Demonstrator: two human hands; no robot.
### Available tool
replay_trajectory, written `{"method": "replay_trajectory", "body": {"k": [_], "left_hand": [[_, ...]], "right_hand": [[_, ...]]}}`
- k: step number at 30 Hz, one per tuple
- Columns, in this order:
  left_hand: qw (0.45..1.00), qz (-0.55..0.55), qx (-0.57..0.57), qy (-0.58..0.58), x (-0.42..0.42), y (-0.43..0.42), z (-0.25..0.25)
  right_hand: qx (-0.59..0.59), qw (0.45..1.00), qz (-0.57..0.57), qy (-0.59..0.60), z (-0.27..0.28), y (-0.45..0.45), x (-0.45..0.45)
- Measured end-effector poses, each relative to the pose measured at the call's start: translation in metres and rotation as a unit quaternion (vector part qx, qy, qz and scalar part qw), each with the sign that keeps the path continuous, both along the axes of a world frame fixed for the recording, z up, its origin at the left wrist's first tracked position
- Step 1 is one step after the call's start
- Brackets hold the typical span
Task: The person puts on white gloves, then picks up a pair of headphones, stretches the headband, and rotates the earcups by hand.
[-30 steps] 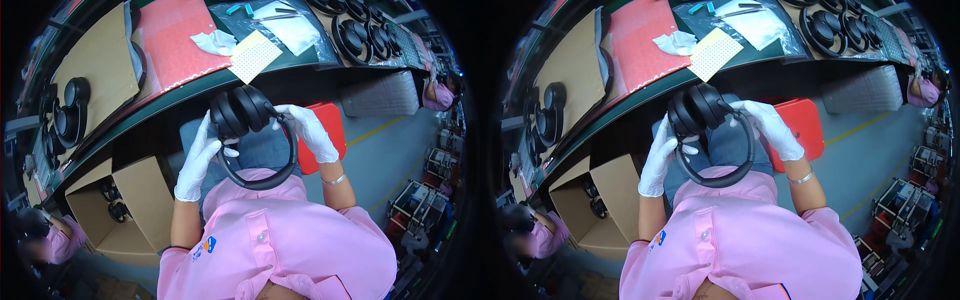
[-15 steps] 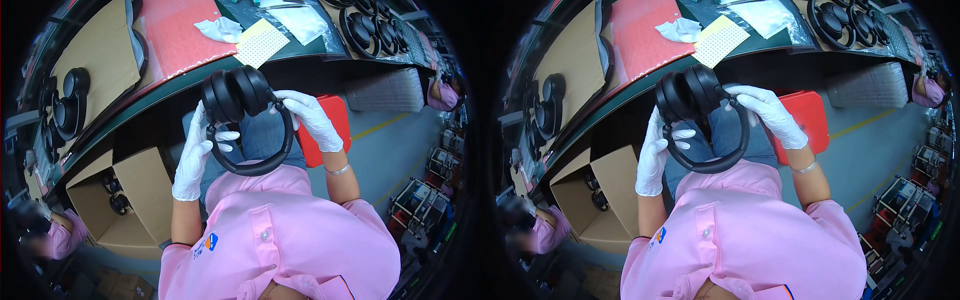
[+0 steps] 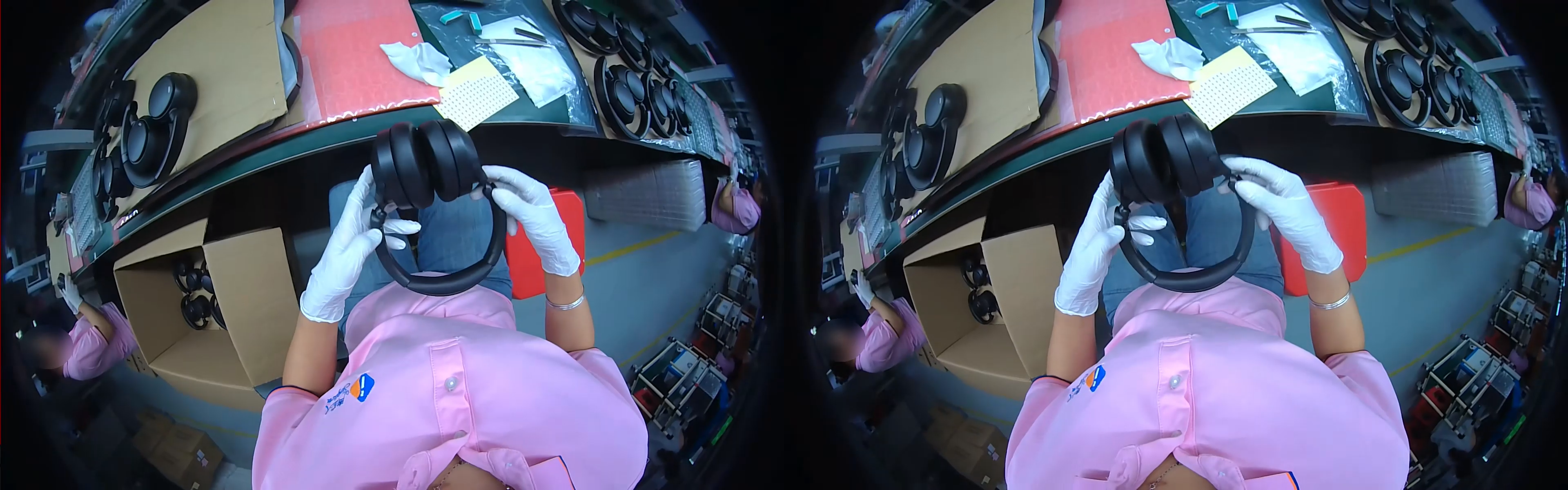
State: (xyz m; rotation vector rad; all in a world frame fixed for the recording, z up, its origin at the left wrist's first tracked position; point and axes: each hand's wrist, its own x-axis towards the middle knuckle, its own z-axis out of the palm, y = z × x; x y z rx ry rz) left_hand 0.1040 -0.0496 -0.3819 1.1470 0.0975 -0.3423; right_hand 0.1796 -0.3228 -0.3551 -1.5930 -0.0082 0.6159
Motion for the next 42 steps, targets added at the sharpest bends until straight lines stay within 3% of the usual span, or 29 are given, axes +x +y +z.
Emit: {"method": "replay_trajectory", "body": {"k": [3, 6, 8, 11, 14, 19, 22, 24, 27, 28, 30, 32, 35, 39, 42], "left_hand": [[0.999, 0.024, 0.021, -0.002, -0.001, -0.003, 0.0], [0.981, 0.011, 0.17, -0.097, 0.0, -0.003, -0.01], [0.981, 0.006, 0.165, -0.098, -0.003, -0.004, -0.012], [0.983, 0.0, 0.158, -0.098, -0.005, -0.006, -0.009], [0.925, -0.013, 0.356, -0.131, -0.007, -0.004, -0.001], [0.862, 0.092, 0.424, -0.263, -0.015, -0.004, -0.02], [0.769, 0.148, 0.449, -0.431, -0.016, 0.0, -0.023], [0.757, 0.149, 0.445, -0.456, -0.019, 0.001, -0.015], [0.73, 0.151, 0.434, -0.505, -0.022, 0.001, -0.008], [0.7, 0.169, 0.452, -0.527, -0.021, -0.001, -0.011], [0.634, 0.203, 0.483, -0.569, -0.018, -0.003, -0.016], [0.623, 0.196, 0.492, -0.575, -0.014, 0.001, -0.016], [0.605, 0.184, 0.514, -0.579, -0.01, 0.004, -0.015], [0.625, 0.227, 0.485, -0.568, -0.002, -0.012, -0.02], [0.733, 0.239, 0.471, -0.429, -0.011, -0.027, -0.021]], "right_hand": [[0.037, 0.999, 0.01, 0.029, 0.003, -0.005, -0.006], [0.027, 0.999, 0.025, 0.004, 0.001, -0.008, -0.012], [0.025, 0.999, 0.033, -0.005, -0.001, -0.009, -0.016], [-0.007, 0.99, 0.079, -0.115, -0.003, -0.012, -0.02], [-0.045, 0.974, 0.114, -0.189, 0.003, -0.006, -0.027], [-0.033, 0.952, 0.122, -0.28, -0.001, 0.001, -0.035], [-0.042, 0.927, 0.131, -0.349, -0.006, -0.005, -0.041], [-0.046, 0.913, 0.137, -0.382, -0.008, -0.006, -0.047], [-0.007, 0.889, 0.058, -0.455, -0.009, -0.003, -0.057], [-0.008, 0.888, 0.057, -0.456, -0.007, 0.0, -0.057], [-0.017, 0.926, -0.012, -0.376, 0.002, 0.012, -0.055], [-0.021, 0.94, -0.05, -0.336, 0.012, 0.019, -0.049], [0.016, 0.998, -0.014, -0.052, 0.024, 0.023, -0.035], [0.013, 1.0, -0.009, -0.021, 0.015, 0.023, -0.028], [0.024, 0.999, -0.042, 0.006, 0.025, 0.018, -0.023]]}}
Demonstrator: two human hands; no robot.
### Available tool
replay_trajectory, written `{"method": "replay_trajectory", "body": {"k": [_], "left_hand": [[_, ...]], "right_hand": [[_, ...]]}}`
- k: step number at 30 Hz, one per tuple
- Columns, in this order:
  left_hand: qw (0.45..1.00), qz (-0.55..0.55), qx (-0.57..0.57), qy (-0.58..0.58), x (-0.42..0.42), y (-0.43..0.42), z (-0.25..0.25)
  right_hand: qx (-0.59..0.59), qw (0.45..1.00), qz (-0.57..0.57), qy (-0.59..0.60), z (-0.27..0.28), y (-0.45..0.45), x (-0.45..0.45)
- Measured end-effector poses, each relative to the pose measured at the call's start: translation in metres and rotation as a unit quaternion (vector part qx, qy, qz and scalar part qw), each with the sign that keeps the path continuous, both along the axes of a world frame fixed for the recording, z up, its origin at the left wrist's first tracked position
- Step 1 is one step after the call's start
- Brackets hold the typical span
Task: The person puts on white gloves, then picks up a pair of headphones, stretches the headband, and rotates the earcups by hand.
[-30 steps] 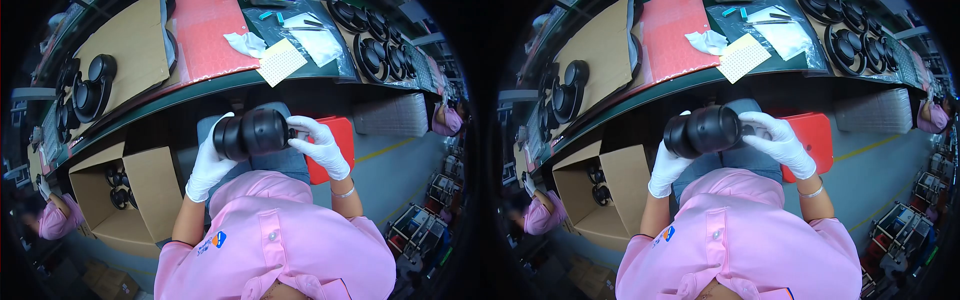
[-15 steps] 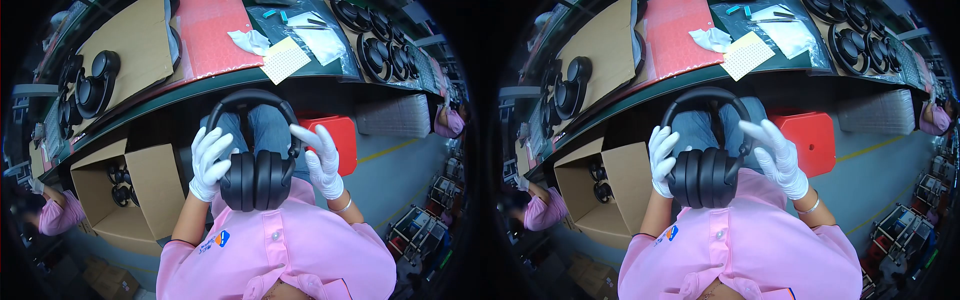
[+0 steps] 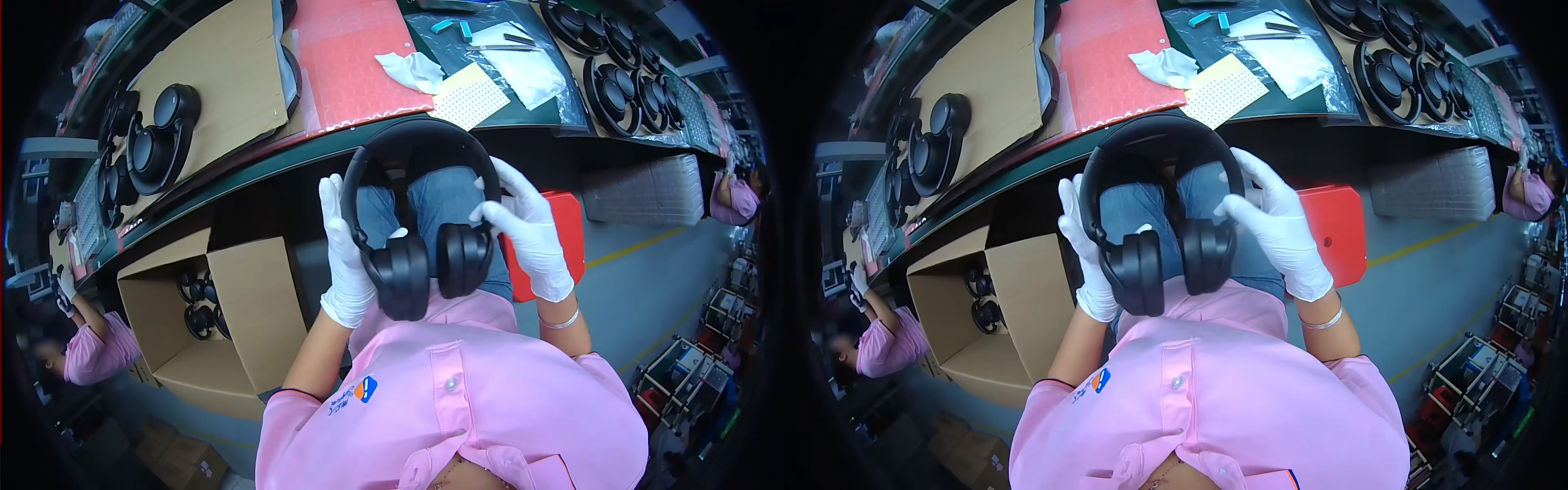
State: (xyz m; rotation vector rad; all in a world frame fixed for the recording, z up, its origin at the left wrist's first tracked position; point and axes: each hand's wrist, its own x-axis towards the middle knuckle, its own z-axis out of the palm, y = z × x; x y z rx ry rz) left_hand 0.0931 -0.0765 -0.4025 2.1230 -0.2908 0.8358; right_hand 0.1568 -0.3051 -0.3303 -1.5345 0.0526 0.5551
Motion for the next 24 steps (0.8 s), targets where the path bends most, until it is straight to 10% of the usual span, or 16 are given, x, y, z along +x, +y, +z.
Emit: {"method": "replay_trajectory", "body": {"k": [4, 9, 12, 18, 24], "left_hand": [[0.959, -0.02, -0.265, 0.099, -0.008, -0.019, -0.014], [0.882, -0.173, -0.269, 0.345, -0.007, 0.002, -0.024], [0.453, -0.263, -0.678, 0.516, -0.01, -0.002, -0.016], [0.376, -0.261, -0.741, 0.492, 0.009, -0.015, 0.001], [0.424, -0.18, -0.768, 0.444, 0.031, -0.012, -0.001]], "right_hand": [[0.033, 0.997, -0.028, -0.056, -0.008, 0.008, -0.006], [0.037, 0.955, -0.02, -0.294, -0.018, 0.014, -0.007], [0.043, 0.871, 0.0, -0.49, -0.025, 0.014, 0.003], [0.061, 0.799, 0.129, -0.584, -0.028, 0.015, 0.017], [-0.094, 0.886, -0.003, -0.454, -0.02, 0.016, 0.018]]}}
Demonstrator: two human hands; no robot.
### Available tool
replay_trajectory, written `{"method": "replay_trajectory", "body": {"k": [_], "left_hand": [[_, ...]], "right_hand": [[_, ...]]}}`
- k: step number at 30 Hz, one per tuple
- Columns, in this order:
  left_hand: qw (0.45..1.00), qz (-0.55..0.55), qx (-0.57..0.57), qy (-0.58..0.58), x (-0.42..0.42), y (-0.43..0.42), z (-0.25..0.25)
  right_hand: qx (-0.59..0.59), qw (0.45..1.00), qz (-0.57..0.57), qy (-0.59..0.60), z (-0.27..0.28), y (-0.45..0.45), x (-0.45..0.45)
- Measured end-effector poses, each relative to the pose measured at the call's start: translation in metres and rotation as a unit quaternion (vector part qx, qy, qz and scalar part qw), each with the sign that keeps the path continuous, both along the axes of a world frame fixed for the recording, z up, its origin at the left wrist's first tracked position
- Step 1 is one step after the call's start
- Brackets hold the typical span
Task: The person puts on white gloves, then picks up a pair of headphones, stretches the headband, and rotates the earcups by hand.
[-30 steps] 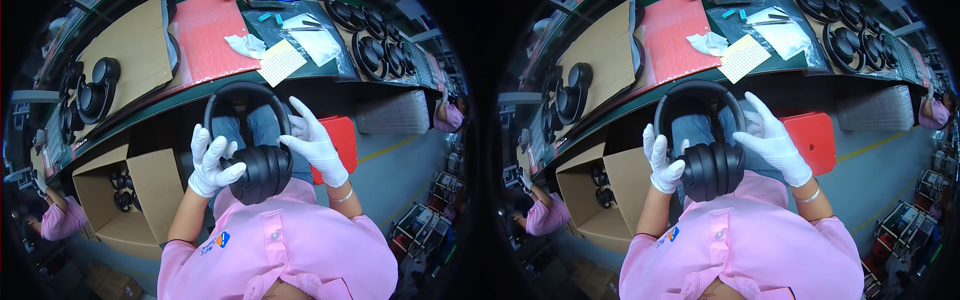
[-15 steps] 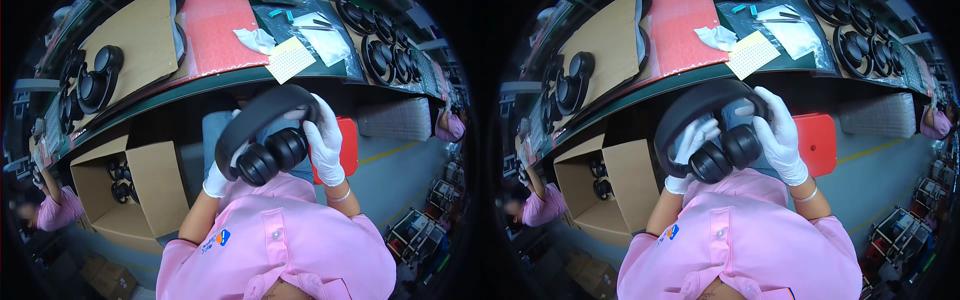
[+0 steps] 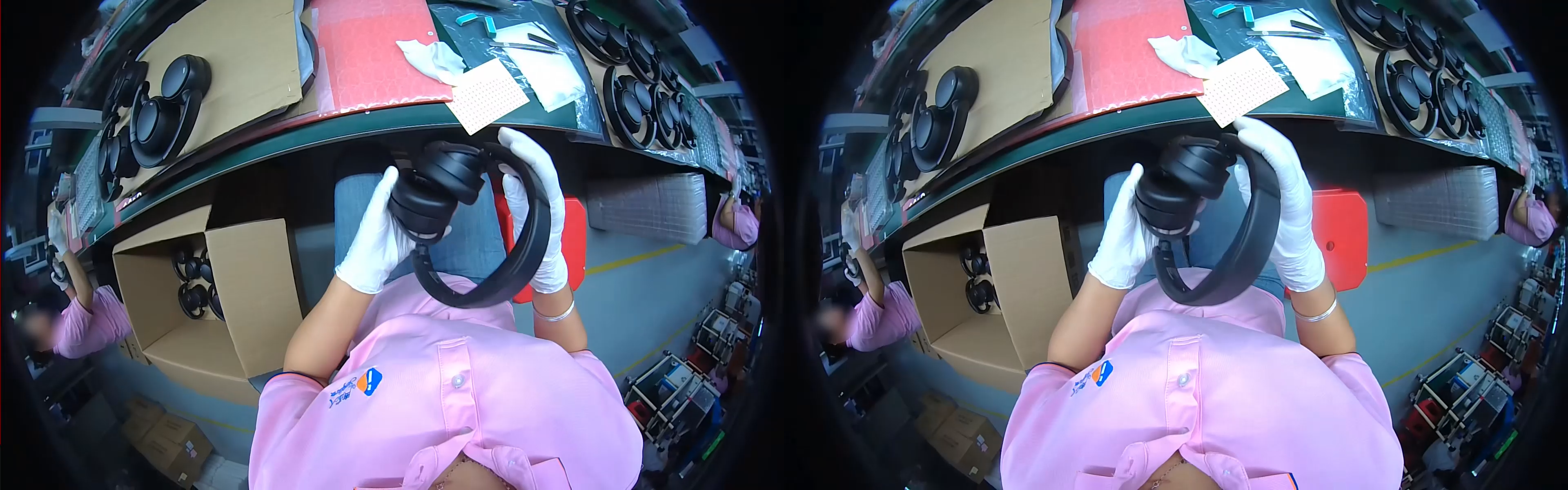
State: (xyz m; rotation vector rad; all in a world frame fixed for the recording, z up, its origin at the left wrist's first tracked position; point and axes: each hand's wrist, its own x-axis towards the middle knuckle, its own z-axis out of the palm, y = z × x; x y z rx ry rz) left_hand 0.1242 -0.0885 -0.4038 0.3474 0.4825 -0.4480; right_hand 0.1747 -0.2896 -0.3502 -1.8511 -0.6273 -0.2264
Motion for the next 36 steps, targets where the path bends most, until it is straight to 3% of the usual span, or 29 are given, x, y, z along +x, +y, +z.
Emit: {"method": "replay_trajectory", "body": {"k": [5, 9, 14, 18, 22, 25, 29, 34, 36], "left_hand": [[0.999, 0.034, -0.005, 0.02, -0.005, -0.001, 0.001], [0.998, 0.046, -0.039, -0.02, -0.008, 0.0, -0.004], [0.984, 0.156, 0.081, -0.037, -0.002, 0.002, 0.003], [0.967, 0.205, 0.129, -0.084, 0.002, 0.02, 0.01], [0.944, 0.263, 0.17, -0.108, -0.001, 0.04, 0.006], [0.925, 0.286, 0.217, -0.122, -0.006, 0.055, -0.01], [0.929, 0.28, 0.11, -0.215, -0.009, 0.065, -0.012], [0.909, 0.247, 0.14, -0.304, -0.005, 0.065, 0.011], [0.886, 0.213, 0.179, -0.37, 0.0, 0.063, 0.021]], "right_hand": [[-0.004, 0.996, -0.01, 0.085, 0.0, -0.004, -0.005], [0.018, 0.998, 0.042, 0.053, -0.001, -0.005, -0.012], [0.055, 0.995, 0.078, 0.036, 0.0, -0.001, -0.023], [0.095, 0.985, 0.065, 0.125, 0.002, -0.008, -0.035], [0.116, 0.963, 0.125, 0.209, 0.021, -0.016, -0.039], [0.003, 0.979, 0.195, 0.059, 0.02, -0.017, -0.033], [-0.028, 0.972, 0.233, -0.014, 0.026, -0.012, -0.029], [-0.017, 0.97, 0.242, 0.01, 0.022, -0.011, -0.034], [-0.071, 0.981, 0.149, 0.104, 0.035, 0.0, -0.041]]}}
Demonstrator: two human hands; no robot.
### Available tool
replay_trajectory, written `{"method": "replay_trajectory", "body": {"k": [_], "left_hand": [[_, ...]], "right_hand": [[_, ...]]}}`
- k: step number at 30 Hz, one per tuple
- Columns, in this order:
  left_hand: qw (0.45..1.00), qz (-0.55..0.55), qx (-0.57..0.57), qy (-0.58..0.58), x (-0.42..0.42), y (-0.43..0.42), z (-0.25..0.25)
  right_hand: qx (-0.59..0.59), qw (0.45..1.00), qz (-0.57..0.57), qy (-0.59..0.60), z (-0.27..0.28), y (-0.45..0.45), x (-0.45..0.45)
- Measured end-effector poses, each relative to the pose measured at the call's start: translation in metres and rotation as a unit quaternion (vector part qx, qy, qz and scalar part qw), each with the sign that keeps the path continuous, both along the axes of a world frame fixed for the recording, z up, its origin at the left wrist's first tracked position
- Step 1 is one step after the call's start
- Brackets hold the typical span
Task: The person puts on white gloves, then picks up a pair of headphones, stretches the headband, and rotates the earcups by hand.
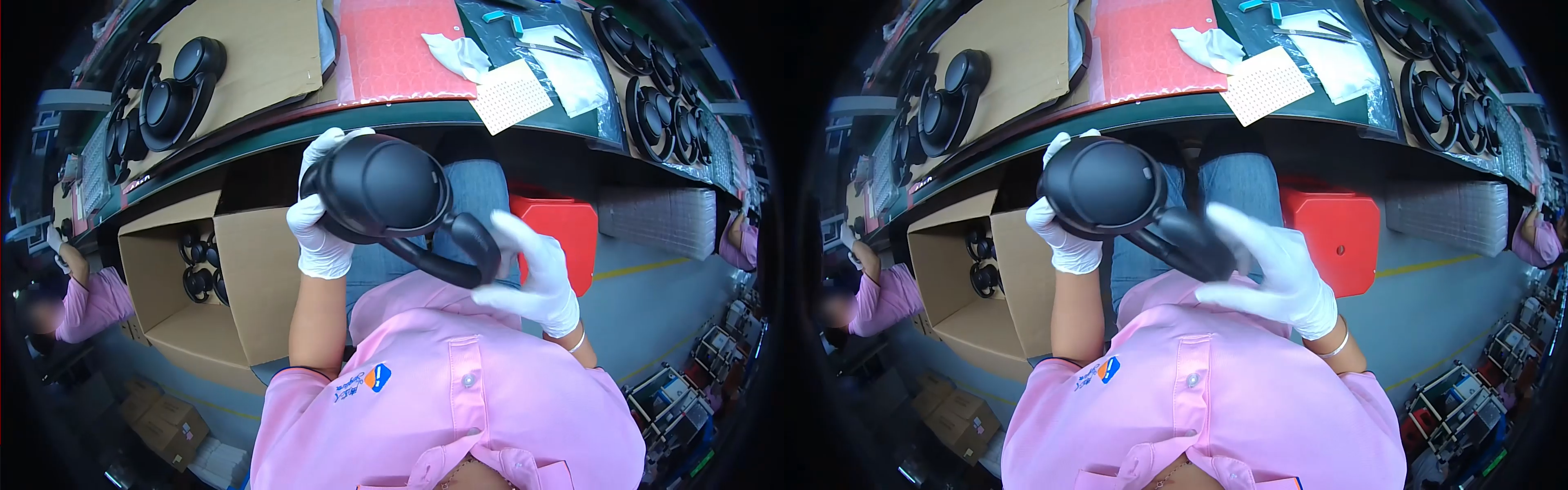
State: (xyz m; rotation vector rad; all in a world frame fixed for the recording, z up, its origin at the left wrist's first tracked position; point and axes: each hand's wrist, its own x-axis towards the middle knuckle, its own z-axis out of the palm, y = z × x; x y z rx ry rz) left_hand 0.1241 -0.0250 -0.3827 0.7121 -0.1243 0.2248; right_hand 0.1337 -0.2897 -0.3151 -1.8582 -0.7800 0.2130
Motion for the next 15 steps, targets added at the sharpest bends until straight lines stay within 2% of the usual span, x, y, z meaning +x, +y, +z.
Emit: {"method": "replay_trajectory", "body": {"k": [1, 2, 4, 5, 6, 7, 9, 10, 11, 12, 13, 14, 15], "left_hand": [[1.0, -0.004, -0.001, 0.0, 0.002, -0.001, 0.009], [0.997, 0.001, 0.054, 0.061, 0.002, -0.002, 0.02], [0.971, 0.01, 0.159, 0.178, 0.005, -0.007, 0.035], [0.972, 0.004, 0.155, 0.174, 0.007, -0.009, 0.037], [0.974, 0.003, 0.138, 0.178, 0.009, -0.01, 0.038], [0.976, 0.001, 0.123, 0.182, 0.011, -0.01, 0.039], [0.976, -0.007, 0.11, 0.187, 0.013, -0.011, 0.035], [0.971, -0.005, 0.168, 0.17, 0.014, -0.012, 0.027], [0.962, -0.003, 0.225, 0.153, 0.014, -0.014, 0.019], [0.951, 0.0, 0.28, 0.134, 0.015, -0.015, 0.014], [0.951, -0.006, 0.279, 0.131, 0.016, -0.016, 0.013], [0.949, -0.005, 0.291, 0.121, 0.017, -0.017, 0.012], [0.947, -0.004, 0.301, 0.111, 0.016, -0.018, 0.012]], "right_hand": [[-0.039, 0.997, -0.049, 0.038, 0.004, 0.005, -0.003], [-0.042, 0.997, -0.055, 0.038, 0.003, 0.009, -0.003], [0.024, 0.955, -0.164, 0.247, -0.006, 0.016, 0.003], [0.06, 0.911, -0.215, 0.346, -0.012, 0.015, 0.007], [0.058, 0.912, -0.221, 0.342, -0.019, 0.009, 0.012], [0.104, 0.882, -0.173, 0.426, -0.028, -0.002, 0.018], [0.196, 0.789, -0.071, 0.579, -0.048, -0.018, 0.024], [0.199, 0.788, -0.076, 0.577, -0.059, -0.016, 0.025], [0.126, 0.914, -0.061, 0.38, -0.071, -0.009, 0.025], [0.043, 0.985, -0.044, 0.161, -0.081, -0.002, 0.025], [-0.047, 0.996, -0.023, -0.066, -0.084, 0.001, 0.024], [-0.05, 0.996, -0.029, -0.067, -0.083, -0.001, 0.022], [-0.004, 1.0, -0.008, -0.017, -0.079, -0.003, 0.018]]}}
